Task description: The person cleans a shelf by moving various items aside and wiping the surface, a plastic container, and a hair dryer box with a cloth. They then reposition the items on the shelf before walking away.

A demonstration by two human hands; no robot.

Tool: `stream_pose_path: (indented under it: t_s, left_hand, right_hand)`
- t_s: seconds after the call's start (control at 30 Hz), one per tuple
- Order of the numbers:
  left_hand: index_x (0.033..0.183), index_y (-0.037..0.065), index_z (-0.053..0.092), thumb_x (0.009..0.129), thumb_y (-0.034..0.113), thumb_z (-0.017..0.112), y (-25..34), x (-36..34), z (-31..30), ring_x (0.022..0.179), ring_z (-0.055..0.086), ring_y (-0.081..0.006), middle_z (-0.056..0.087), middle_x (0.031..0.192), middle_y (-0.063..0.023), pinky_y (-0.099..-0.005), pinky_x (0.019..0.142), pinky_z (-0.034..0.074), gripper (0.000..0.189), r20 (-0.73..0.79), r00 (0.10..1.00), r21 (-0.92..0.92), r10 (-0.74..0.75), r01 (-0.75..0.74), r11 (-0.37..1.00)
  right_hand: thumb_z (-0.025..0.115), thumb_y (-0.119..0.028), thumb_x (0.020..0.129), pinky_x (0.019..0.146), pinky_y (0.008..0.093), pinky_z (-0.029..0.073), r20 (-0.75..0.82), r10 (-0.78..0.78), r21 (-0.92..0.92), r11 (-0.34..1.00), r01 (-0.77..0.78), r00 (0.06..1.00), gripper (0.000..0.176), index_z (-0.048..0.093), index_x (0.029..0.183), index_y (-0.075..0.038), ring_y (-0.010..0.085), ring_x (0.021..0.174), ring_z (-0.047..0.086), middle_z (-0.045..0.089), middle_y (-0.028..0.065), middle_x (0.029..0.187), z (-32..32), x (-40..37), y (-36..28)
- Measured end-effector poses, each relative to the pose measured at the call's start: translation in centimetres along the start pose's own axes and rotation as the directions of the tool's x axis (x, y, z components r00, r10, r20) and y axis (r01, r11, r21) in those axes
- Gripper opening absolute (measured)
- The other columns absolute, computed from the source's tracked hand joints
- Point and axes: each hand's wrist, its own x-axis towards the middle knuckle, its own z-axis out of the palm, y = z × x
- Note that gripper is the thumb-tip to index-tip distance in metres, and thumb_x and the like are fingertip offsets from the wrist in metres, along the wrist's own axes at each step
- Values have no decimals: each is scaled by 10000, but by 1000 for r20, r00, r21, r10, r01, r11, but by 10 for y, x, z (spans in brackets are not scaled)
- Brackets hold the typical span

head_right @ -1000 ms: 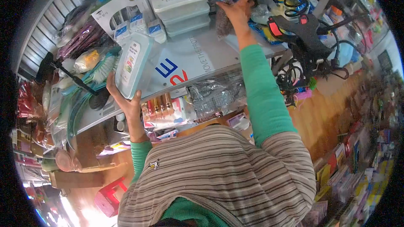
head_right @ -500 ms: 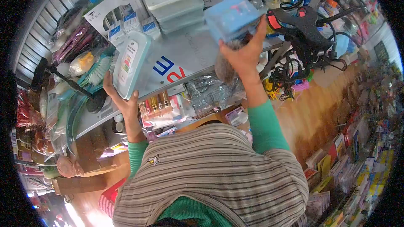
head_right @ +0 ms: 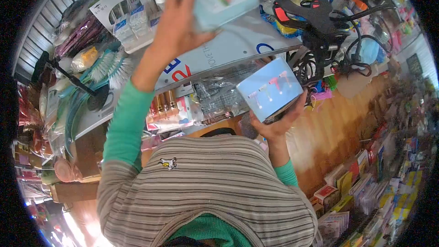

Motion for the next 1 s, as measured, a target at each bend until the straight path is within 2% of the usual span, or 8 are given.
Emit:
stream_pose_path:
  t_s: [0.03,0.1,0.2,0.43,0.5,0.6,0.8,1.0]
  left_hand:
    - [1266,113,321,494,236,815,7,18,5,1075,387,-402,354,1134,-244,-458,872,403,925,-9,1000,1,-3,3,1000]
    - [1375,107,96,686,280,714,21,56,9,1236,276,-353,222,1392,-118,-433,989,300,942,450,872,183,-196,125,975]
    - [1279,129,298,535,244,804,-17,67,90,1077,383,-439,341,1142,-249,-493,864,406,906,229,971,159,66,-104,982]
    - [1313,158,252,579,235,784,-59,76,158,1138,312,-512,289,1213,-295,-522,929,357,910,396,909,238,-129,34,971]
    - [1319,159,269,613,269,754,-64,74,159,1230,229,-483,132,1338,-352,-556,961,288,863,463,863,363,-202,23,931]
    - [1299,159,355,772,249,603,-64,69,162,1156,336,-469,353,1225,-298,-506,944,337,589,555,810,553,-192,-187,812]
    - [1105,100,556,855,225,343,-69,58,167,1031,492,-379,557,1005,-247,-485,859,392,352,572,811,340,-119,-103,935]
    - [837,-3,606,716,77,464,-50,48,163,849,590,-346,623,831,-164,-450,800,435,203,599,790,351,-131,-111,930]
  right_hand:
    - [762,-411,522,1003,456,238,-15,-5,-22,1000,5,1000,1156,82,1349,25,353,1242,243,197,232,1341,-3,-1,0]
    - [770,-370,526,1006,448,239,-27,1,-49,999,-3,1000,1141,83,1345,28,348,1246,244,198,231,1344,-9,-6,2]
    - [780,-304,515,1005,443,243,-23,86,45,995,-85,996,1137,77,1343,31,344,1246,249,198,231,1344,-14,-15,4]
    - [771,-189,471,1020,438,210,4,149,-4,989,-149,989,1143,73,1357,-5,337,1253,230,193,215,1348,-30,-39,20]
    - [772,-181,471,1022,435,205,13,174,-10,985,-173,985,1143,73,1358,-6,333,1255,227,193,210,1350,-31,-40,24]
    - [774,-173,472,1029,428,192,38,252,5,968,-253,967,1143,73,1360,-7,324,1258,225,191,199,1355,-27,-39,27]
    - [775,-174,466,1039,429,176,94,176,72,980,-183,980,1146,79,1361,-7,323,1269,209,193,195,1364,-15,-23,32]
    - [778,-242,479,1023,444,213,145,133,20,990,-137,980,1168,45,1353,11,344,1242,249,208,219,1330,-9,-24,38]
